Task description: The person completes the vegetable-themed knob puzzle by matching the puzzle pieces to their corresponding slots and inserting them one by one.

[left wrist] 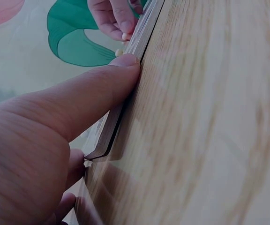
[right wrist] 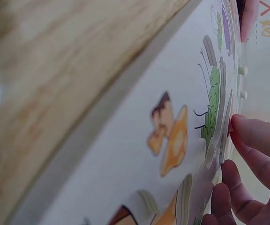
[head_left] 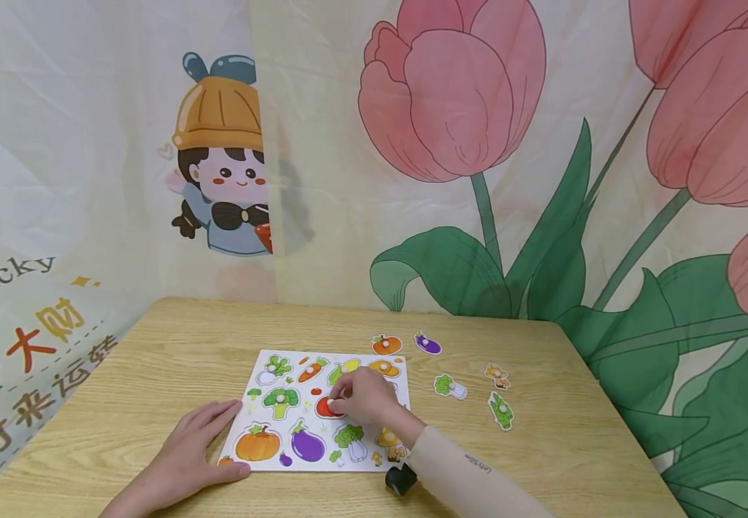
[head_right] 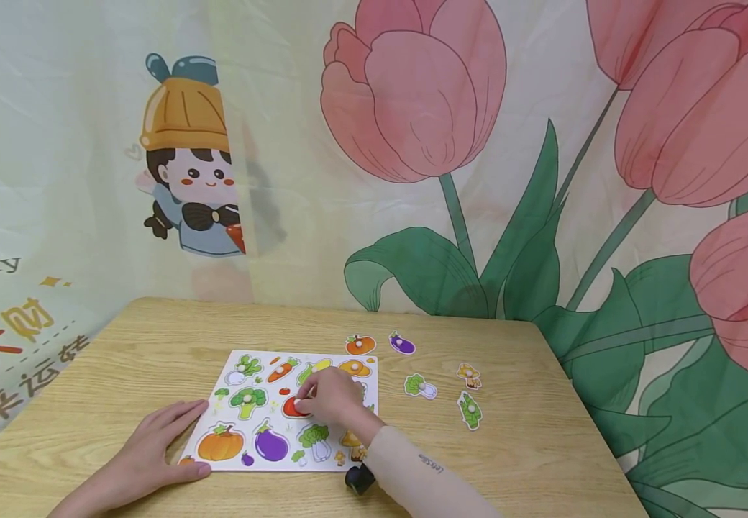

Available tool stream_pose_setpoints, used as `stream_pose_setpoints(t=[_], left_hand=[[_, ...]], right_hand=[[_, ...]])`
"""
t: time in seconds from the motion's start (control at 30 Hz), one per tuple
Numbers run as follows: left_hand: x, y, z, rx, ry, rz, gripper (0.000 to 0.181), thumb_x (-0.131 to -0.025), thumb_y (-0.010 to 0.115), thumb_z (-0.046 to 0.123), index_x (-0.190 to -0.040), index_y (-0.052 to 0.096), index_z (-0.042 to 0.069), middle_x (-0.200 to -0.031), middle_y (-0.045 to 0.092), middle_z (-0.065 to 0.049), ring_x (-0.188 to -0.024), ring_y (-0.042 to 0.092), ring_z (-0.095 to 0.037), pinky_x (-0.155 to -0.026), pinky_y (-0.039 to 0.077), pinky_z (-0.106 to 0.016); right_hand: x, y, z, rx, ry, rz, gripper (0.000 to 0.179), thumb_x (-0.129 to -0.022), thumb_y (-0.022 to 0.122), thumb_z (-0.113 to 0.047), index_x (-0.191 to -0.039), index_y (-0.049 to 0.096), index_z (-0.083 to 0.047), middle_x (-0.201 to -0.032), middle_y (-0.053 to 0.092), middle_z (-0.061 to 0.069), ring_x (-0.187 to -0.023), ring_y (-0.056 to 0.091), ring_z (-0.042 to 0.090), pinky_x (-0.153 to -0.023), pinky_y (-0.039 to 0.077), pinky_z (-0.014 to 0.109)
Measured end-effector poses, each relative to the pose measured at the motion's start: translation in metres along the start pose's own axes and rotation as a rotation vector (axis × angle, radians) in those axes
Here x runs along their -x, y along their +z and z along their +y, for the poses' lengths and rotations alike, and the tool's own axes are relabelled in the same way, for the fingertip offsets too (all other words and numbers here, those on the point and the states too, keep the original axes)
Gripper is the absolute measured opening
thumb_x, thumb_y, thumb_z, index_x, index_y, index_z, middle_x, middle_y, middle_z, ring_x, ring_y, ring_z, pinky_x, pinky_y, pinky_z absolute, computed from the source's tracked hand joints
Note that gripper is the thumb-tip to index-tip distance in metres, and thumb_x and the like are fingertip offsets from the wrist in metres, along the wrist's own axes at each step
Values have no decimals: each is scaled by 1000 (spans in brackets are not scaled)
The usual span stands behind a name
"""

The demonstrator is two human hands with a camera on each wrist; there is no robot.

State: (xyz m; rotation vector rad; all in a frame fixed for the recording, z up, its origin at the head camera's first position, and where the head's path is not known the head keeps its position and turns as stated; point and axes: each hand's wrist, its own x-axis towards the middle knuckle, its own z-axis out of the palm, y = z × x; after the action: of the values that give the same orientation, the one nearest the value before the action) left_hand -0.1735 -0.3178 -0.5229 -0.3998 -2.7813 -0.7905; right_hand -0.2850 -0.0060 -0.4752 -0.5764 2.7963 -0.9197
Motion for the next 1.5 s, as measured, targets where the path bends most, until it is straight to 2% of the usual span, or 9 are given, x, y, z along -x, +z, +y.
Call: stream_pose_setpoints(t=[0.67, 0.97, 1.3, 1.5], left_hand=[[-2, -1, 1, -12, -6, -1, 107, -73, 91, 61, -154, 54, 2, -155, 51, -15, -142, 36, -45, -106, 38, -70], [-1, 0, 2, -15, -12, -8, 108, -73, 91, 62, -154, 54, 2, -155, 51, -14, -141, 36, -44, -106, 39, -69], [-1, -1, 1, -25, -11, -7, 107, -73, 91, 62, -155, 54, 3, -156, 51, -14, -142, 36, -44, -106, 38, -69], [-1, 0, 0, -22, -10, -9, 108, -73, 91, 62, -154, 54, 2, -156, 51, -15, -142, 36, -44, -107, 38, -69]], right_hand=[[0, -2, -1, 3, 6, 3, 8, -92, 86, -32, -89, 81, -26, -77, 60, -9, -71, 53, 11, -61, 39, 26], [3, -4, 2, -9, -23, -12, 8, -91, 86, -31, -93, 82, -25, -80, 60, -9, -75, 52, 10, -63, 39, 26], [16, -30, 11, -95, -67, -39, 16, -92, 85, -25, -105, 83, -17, -97, 64, -5, -86, 56, 13, -68, 49, 28], [21, -53, 27, -81, -111, -15, 16, -94, 82, -25, -108, 82, -16, -104, 68, -2, -89, 59, 15, -74, 53, 29]])
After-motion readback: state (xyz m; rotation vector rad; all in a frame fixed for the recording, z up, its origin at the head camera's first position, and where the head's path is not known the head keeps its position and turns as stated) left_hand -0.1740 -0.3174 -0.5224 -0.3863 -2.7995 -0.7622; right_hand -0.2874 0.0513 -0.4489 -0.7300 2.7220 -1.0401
